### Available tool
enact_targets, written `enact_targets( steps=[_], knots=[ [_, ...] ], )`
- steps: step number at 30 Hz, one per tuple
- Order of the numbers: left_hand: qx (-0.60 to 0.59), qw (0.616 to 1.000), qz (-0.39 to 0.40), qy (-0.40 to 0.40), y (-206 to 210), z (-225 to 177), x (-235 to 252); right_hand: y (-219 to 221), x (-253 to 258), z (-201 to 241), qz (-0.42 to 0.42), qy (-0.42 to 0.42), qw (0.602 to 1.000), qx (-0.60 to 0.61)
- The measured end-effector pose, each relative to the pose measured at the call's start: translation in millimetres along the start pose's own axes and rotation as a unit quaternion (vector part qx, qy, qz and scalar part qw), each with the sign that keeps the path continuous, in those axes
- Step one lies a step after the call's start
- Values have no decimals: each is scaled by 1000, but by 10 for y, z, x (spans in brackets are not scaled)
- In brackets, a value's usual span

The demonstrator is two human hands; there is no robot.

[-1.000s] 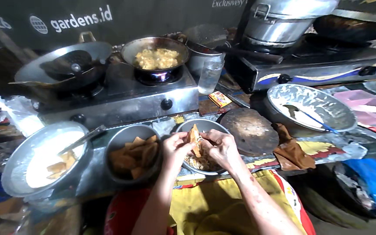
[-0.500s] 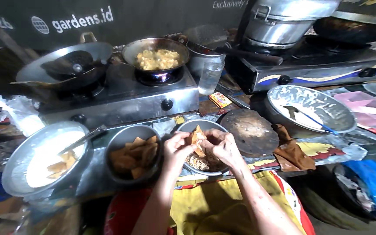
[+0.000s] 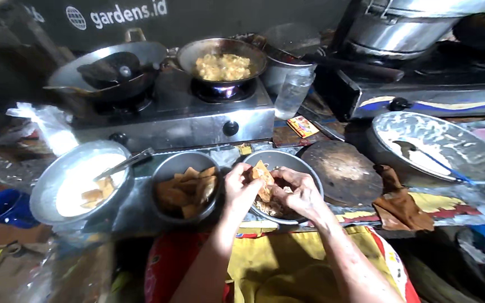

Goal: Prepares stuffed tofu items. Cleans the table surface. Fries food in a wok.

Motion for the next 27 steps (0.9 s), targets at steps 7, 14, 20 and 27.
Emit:
enact_targets(
  steps=[7,14,20,27],
  knots=[
    [98,990,-99,33,-557,-307,108,-276,209,-184,52,65,992,-90],
    [345,902,-233,112,-1487,-655,72,-171,184,-276,127,67,983,-113],
    [525,849,-64,-14,-1607,-682,73,-116,305,-274,209,86,965,-134],
    [590,788,98,-148,-1378,-637,76,-46,364,-299,240,66,959,-132]
  ],
)
Point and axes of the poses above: each hand's wrist, its own x-axis towards the middle knuckle, its own y-axis out of the palm, z = x × y, the point moved 2 cm from there along x, towards the middle knuckle, and after that the axes turned 10 degrees about -y, right-handed, at the moved point
